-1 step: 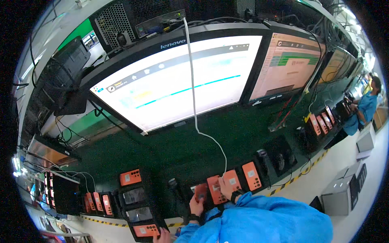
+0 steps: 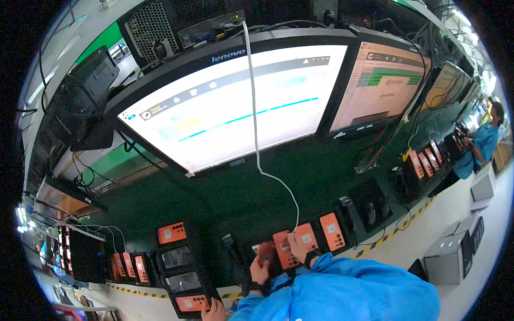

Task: Scanning and inspecting rows of smartphones at an industrial workstation using a handheld barcode scanner.

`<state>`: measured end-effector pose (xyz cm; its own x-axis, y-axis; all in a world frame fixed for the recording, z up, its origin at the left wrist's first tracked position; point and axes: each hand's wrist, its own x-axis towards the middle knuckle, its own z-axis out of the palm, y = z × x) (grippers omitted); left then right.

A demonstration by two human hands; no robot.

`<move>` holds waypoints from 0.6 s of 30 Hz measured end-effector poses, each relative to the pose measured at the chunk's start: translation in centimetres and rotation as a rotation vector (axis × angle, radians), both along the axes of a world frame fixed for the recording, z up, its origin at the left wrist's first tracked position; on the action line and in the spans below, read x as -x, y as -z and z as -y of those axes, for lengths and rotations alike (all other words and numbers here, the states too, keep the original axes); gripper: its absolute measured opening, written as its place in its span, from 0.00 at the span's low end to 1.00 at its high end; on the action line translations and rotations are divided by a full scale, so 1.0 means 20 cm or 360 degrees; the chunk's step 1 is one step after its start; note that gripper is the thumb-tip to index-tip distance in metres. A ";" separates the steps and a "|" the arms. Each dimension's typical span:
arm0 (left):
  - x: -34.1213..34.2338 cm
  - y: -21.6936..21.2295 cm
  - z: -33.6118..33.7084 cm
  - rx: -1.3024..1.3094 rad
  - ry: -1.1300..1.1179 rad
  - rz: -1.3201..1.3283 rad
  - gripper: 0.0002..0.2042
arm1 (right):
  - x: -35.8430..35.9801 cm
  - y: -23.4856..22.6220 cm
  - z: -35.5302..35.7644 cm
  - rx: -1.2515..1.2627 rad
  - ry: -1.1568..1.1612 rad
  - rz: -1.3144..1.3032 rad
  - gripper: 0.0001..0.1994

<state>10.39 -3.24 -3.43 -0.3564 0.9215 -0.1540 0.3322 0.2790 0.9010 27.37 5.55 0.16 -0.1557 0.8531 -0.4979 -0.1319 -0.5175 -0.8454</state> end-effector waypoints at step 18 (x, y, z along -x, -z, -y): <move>0.01 -0.37 -0.12 -0.0184 0.0052 0.0732 0.12 | 0.08 -0.23 -0.05 -0.0725 -0.0768 0.0242 0.08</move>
<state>10.12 -0.91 3.91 -0.2460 0.9515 -0.1846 -0.1018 0.1641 0.9812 25.68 6.50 4.73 -0.5279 0.8356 -0.1520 0.1619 -0.0766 -0.9838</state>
